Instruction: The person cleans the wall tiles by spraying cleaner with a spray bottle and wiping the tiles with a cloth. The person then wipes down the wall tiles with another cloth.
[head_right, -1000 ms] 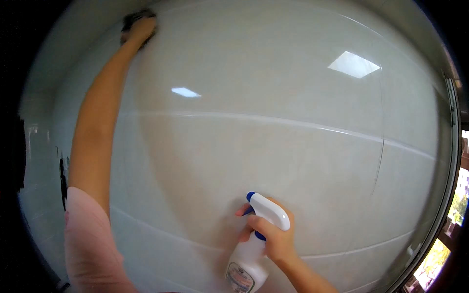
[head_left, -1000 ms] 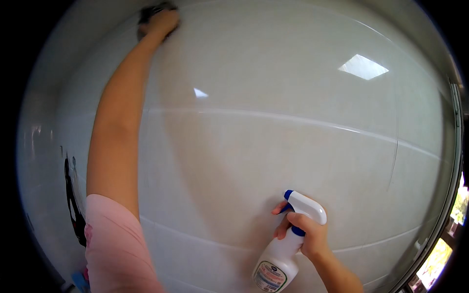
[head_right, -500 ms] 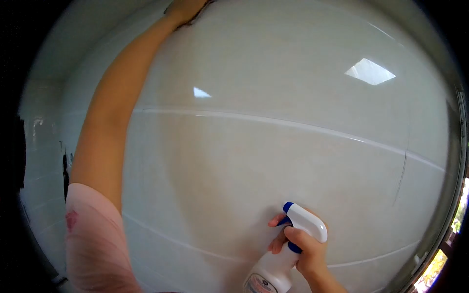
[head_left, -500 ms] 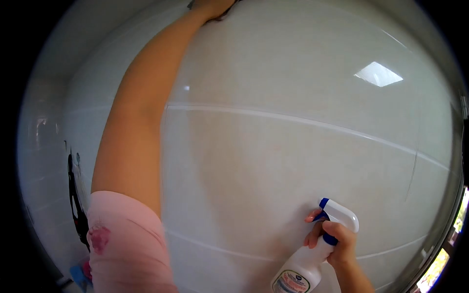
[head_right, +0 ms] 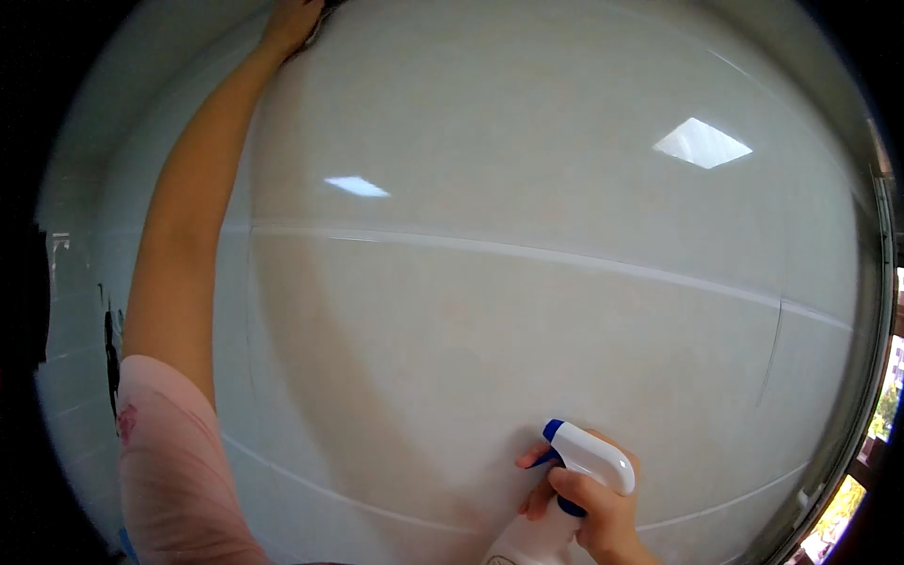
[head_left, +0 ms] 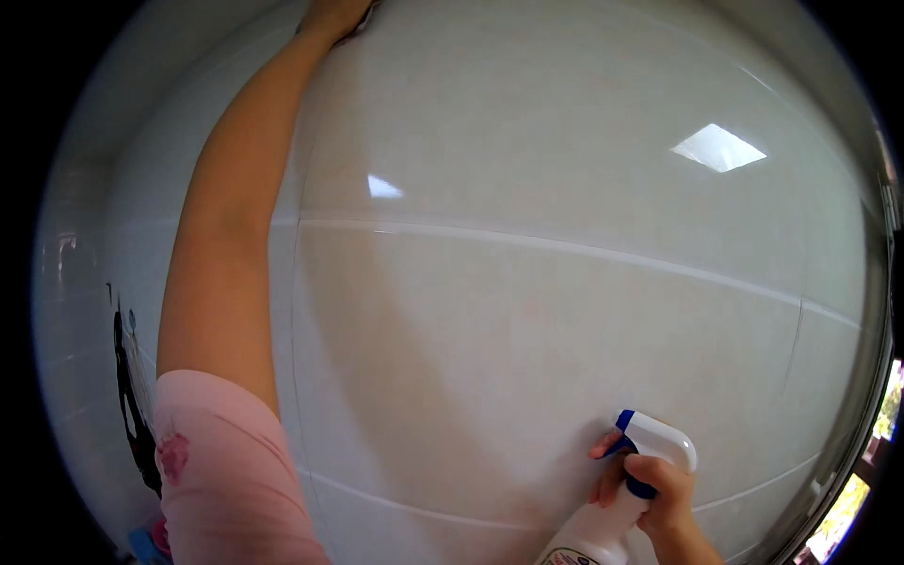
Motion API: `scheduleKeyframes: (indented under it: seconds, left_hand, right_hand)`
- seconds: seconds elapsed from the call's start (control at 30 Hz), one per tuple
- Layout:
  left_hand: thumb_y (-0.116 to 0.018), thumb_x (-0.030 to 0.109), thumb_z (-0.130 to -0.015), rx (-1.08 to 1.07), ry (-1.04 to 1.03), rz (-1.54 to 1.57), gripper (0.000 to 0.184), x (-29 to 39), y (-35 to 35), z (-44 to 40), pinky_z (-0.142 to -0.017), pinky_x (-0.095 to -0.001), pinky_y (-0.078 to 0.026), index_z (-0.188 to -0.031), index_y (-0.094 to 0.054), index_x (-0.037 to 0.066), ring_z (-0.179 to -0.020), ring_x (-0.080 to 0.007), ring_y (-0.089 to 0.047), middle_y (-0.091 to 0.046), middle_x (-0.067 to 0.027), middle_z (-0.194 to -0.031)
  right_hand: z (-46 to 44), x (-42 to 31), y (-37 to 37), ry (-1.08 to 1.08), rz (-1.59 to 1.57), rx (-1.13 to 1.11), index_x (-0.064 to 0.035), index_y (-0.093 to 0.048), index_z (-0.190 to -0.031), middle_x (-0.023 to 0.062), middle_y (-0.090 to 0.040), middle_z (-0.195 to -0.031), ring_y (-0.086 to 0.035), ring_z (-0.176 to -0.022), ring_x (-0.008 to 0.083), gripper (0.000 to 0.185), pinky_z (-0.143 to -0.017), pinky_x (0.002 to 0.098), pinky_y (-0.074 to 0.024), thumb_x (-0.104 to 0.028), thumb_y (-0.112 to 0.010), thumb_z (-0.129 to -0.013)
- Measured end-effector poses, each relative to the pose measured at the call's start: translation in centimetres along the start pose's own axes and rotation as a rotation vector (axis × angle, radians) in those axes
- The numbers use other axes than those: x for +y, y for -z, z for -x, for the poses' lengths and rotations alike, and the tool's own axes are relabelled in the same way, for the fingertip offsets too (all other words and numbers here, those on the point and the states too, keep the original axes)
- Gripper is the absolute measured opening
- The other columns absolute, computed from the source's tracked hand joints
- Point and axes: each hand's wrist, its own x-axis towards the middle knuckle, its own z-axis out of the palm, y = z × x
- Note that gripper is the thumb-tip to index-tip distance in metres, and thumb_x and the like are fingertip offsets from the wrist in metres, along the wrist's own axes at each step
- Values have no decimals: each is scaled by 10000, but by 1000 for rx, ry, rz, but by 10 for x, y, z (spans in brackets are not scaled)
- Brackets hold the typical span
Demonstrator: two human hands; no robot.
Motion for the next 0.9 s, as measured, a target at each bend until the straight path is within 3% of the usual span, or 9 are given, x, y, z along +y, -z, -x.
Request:
scheduleKeyframes:
  seconds: [0.07, 0.23, 0.33, 0.4, 0.5, 0.6, 0.7, 0.73, 0.9]
  left_hand:
    - [-369, 355, -892, 50, 96, -52, 525, -43, -17, -15, -1047, -591, -324, -1279, -586, 75, -1231, -409, -520, -592, -189, -1308]
    - [-352, 359, -880, -85, 537, -393, 554, -29, 24, 28, -1042, -619, -300, -1274, -600, 59, -1233, -396, -529, -564, -185, -1352]
    - [-335, 260, -958, -345, -13, -641, 410, -59, 17, 21, -900, -529, -473, -1074, -609, -21, -1066, -425, -612, -589, -254, -1250]
    - [-317, 291, -967, -354, -60, -632, 462, -35, -3, 34, -870, -521, -484, -1105, -620, -29, -1007, -419, -633, -598, -259, -1230]
    - [-317, 430, -960, -175, 4, -420, 575, 85, 8, 108, -952, -766, -267, -1274, -568, 19, -1309, -430, -400, -469, -234, -1413]
    - [-340, 412, -977, 47, -169, -366, 531, 33, -26, 62, -1030, -648, -310, -1287, -555, 39, -1267, -408, -433, -458, -220, -1412]
    - [-318, 445, -981, 13, 290, -204, 595, 81, 21, 56, -1156, -486, -242, -1374, -523, 48, -1400, -388, -325, -406, -213, -1487]
    - [-210, 523, -994, -112, 303, -234, 705, 58, 13, 45, -1177, -536, -138, -1465, -388, 30, -1451, -401, -200, -256, -197, -1572]
    - [-315, 442, -984, -342, -27, -395, 584, 29, 29, 90, -1134, -563, -221, -1194, -598, -22, -1274, -408, -433, -507, -231, -1344]
  right_hand:
    - [-4, 6, 12, -13, 20, -33, 81, -603, -930, 209, -658, -868, -604, -505, 268, 357, -535, 412, -547, -197, -579, -707]
    - [-6, 5, 15, -6, -135, -97, 114, -556, -1104, 227, -662, -932, -622, -529, 268, 405, -553, 396, -551, -34, -539, -728]
    - [-4, 1, 14, -14, -146, -84, 117, -555, -1106, 233, -659, -930, -622, -527, 268, 407, -552, 402, -553, -34, -538, -728]
    - [-4, 0, 11, -1, -148, -74, 122, -554, -1103, 244, -654, -922, -620, -525, 271, 408, -551, 411, -558, -31, -534, -725]
    - [-7, 5, 14, -5, -181, -81, 124, -553, -1099, 260, -647, -910, -617, -519, 275, 412, -542, 421, -560, -32, -532, -718]
    - [-6, 3, 10, 4, -170, -96, 119, -557, -1091, 267, -639, -910, -611, -512, 277, 418, -536, 428, -563, -42, -536, -706]
    - [-4, 1, 8, 31, -141, -66, 110, -560, -1092, 264, -636, -911, -608, -511, 272, 426, -526, 427, -561, -58, -545, -702]
    - [-3, 3, 7, 27, -130, -56, 108, -560, -1094, 263, -636, -911, -607, -511, 269, 429, -522, 426, -561, -64, -548, -701]
    - [-8, 13, 14, 49, -146, -74, 89, -549, -1130, 251, -632, -929, -596, -504, 253, 449, -527, 411, -560, -85, -572, -717]
